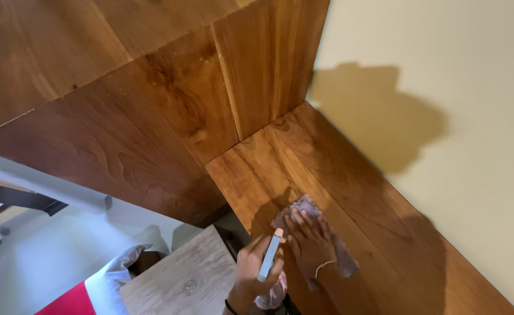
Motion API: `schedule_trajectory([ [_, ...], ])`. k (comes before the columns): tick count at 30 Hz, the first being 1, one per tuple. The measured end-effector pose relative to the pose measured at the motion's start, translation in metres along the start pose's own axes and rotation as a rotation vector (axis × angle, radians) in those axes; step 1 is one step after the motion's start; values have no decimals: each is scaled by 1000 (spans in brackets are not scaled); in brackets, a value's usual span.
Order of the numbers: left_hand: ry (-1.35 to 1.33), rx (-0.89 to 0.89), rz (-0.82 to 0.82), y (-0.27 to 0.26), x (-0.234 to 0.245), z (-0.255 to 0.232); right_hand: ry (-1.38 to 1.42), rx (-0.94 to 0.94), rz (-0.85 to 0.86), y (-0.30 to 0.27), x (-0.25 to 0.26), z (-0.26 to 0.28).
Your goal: Wiping down electronic devices and a wooden desk surface with a cloth and spray.
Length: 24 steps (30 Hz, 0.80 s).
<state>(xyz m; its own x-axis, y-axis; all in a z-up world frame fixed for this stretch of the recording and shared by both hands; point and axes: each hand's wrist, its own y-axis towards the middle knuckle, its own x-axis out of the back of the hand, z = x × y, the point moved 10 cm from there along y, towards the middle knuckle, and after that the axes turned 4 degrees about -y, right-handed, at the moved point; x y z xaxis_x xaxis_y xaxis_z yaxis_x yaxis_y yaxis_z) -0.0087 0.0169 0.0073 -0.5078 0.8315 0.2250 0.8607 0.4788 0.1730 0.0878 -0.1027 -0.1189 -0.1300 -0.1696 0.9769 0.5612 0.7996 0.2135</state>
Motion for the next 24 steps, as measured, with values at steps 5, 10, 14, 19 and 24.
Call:
schedule_trajectory([
  [5, 61, -5, 17, -14, -5, 2, -13, -103, 23, 20, -13, -39],
  [10, 74, 28, -11, -25, -9, 10, -41, -189, -55, 38, -12, -62],
  [14, 36, 133, -53, -33, -18, 23, -11, -239, -27, 27, -26, -69],
  [19, 79, 342, -28, -42, -38, 56, -106, -289, 5, -27, -24, -67],
  [24, 320, 668, 11, -72, -70, 130, -539, -418, 60, -128, -40, -94],
])
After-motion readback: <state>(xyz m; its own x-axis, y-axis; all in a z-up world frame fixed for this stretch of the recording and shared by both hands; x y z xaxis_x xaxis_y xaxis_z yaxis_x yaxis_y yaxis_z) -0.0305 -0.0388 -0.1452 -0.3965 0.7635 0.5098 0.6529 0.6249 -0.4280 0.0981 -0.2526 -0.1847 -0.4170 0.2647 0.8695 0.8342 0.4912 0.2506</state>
